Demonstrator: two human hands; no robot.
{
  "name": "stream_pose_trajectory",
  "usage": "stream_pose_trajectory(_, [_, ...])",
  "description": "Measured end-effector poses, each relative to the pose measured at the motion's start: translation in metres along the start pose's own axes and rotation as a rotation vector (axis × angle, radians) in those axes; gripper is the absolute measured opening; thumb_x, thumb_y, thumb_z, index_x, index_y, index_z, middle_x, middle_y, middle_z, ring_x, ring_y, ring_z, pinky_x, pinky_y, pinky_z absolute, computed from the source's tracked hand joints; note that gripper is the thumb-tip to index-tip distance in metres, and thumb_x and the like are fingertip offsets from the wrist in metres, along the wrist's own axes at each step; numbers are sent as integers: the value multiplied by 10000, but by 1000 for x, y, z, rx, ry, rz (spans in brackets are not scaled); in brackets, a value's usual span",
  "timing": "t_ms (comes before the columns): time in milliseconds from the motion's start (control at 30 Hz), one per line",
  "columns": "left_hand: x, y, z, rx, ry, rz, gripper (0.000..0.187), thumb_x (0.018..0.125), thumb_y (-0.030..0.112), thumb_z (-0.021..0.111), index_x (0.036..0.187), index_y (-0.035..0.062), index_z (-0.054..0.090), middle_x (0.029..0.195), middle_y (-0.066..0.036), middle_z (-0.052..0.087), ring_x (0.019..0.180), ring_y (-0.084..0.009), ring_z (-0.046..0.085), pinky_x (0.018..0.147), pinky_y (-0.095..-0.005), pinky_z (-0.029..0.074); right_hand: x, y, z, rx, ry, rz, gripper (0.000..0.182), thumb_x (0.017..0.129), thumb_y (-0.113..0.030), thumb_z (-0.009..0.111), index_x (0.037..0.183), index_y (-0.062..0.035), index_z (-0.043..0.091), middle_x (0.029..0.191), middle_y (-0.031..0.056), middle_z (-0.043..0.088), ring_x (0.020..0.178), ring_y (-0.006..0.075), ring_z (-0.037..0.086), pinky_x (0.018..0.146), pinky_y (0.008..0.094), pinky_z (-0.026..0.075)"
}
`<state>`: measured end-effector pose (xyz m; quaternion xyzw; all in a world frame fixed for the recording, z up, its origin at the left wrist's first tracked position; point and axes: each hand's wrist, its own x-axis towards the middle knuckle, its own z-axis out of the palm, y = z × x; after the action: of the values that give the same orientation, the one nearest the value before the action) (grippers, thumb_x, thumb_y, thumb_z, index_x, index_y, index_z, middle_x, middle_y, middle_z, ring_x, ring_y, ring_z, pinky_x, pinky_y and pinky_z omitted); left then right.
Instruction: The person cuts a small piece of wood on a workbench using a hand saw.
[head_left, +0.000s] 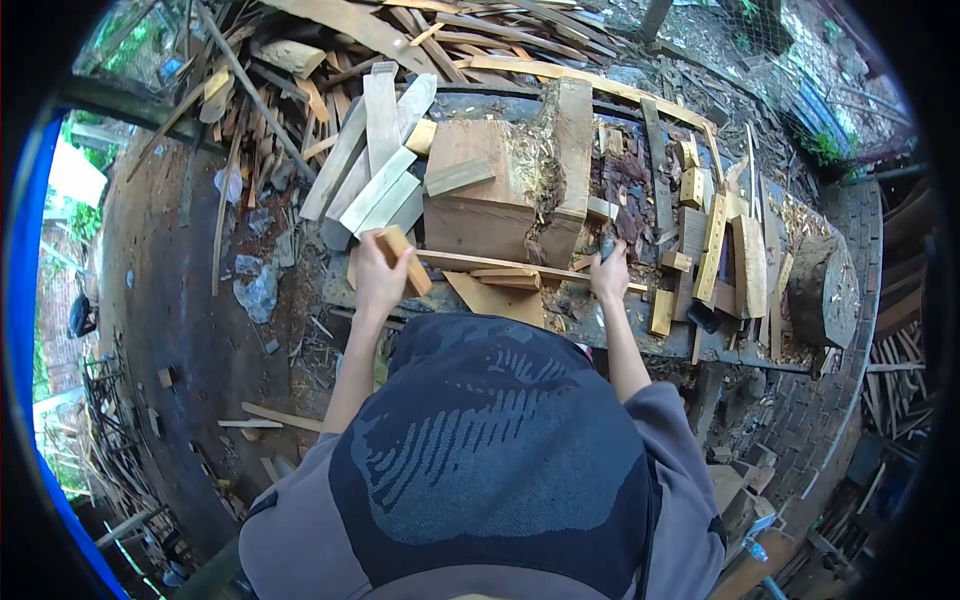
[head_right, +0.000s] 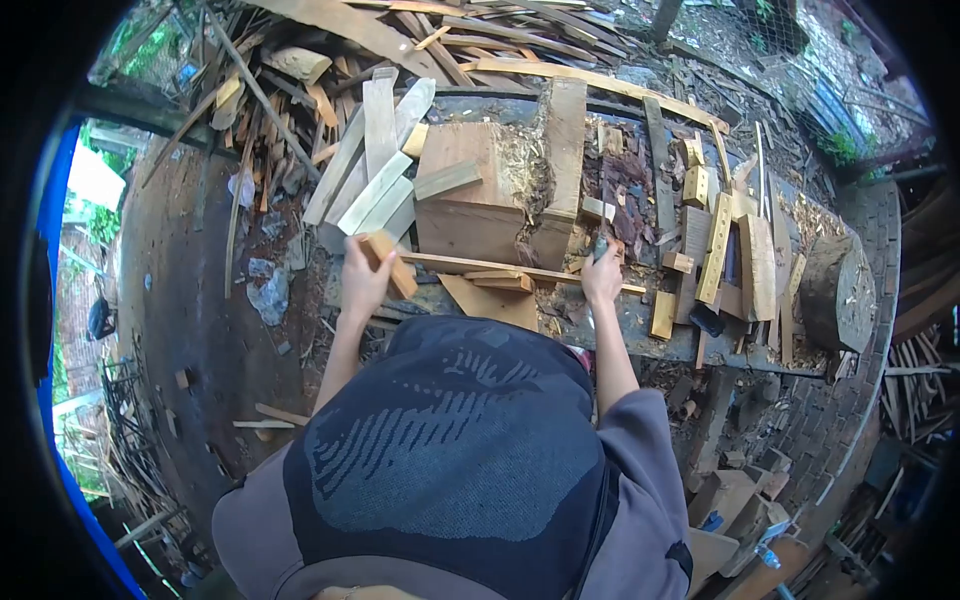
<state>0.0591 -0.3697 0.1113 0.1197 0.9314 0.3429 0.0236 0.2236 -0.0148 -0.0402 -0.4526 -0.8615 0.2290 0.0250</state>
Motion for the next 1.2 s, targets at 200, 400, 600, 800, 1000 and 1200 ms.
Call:
stream_pose_trajectory(200, [-11,-12,-15,-140,167,-198,454,843,214,673,1117,-3,383,1059,-262,531,1007,-414,542,867,-462,416,17,9,34,-115,-103,19,530,842,-243,562,1295,-58,361,984,265,615,866,427,632,767,508,505])
stream_pose_trajectory(400, [-8,-12,2,-175,243,-185,494,858,273,672,1136,-5,372,1027,-264,531,968,-416,549,843,-463,421,11,18,9,-24,40,-7,494,850,-236,549,1281,-68,375,998,249,619,900,419,619,773,504,489])
stream_pose_trajectory(600, [13,10,14,24,39,48,496,812,236,693,1225,72,474,1099,-200,558,993,-377,570,863,-441,455,-10,54,-3,-72,195,-49,566,853,-254,585,1333,-74,348,1067,219,593,898,389,617,745,472,504])
stream_pose_trajectory(800, [67,58,45,272,-190,667,643,808,169,674,1392,231,413,1138,-100,578,1089,-292,548,928,-374,433,-30,72,3,-98,196,-29,572,835,-236,602,1322,-72,352,1104,198,532,916,380,613,747,463,512])
stream_pose_trajectory(1000, [111,45,111,534,-190,703,902,775,218,715,1497,213,175,1380,-138,432,1215,-323,462,1056,-455,300,-23,71,4,-53,180,46,573,827,-233,602,1316,-79,346,1123,218,521,919,405,606,773,469,504])
stream_pose_trajectory(1200, [115,28,121,502,-35,566,916,709,298,769,1454,106,272,1448,-189,343,1205,-350,479,1047,-502,312,-24,71,10,-21,187,94,558,827,-246,594,1302,-74,357,1128,227,516,940,414,596,796,476,493])
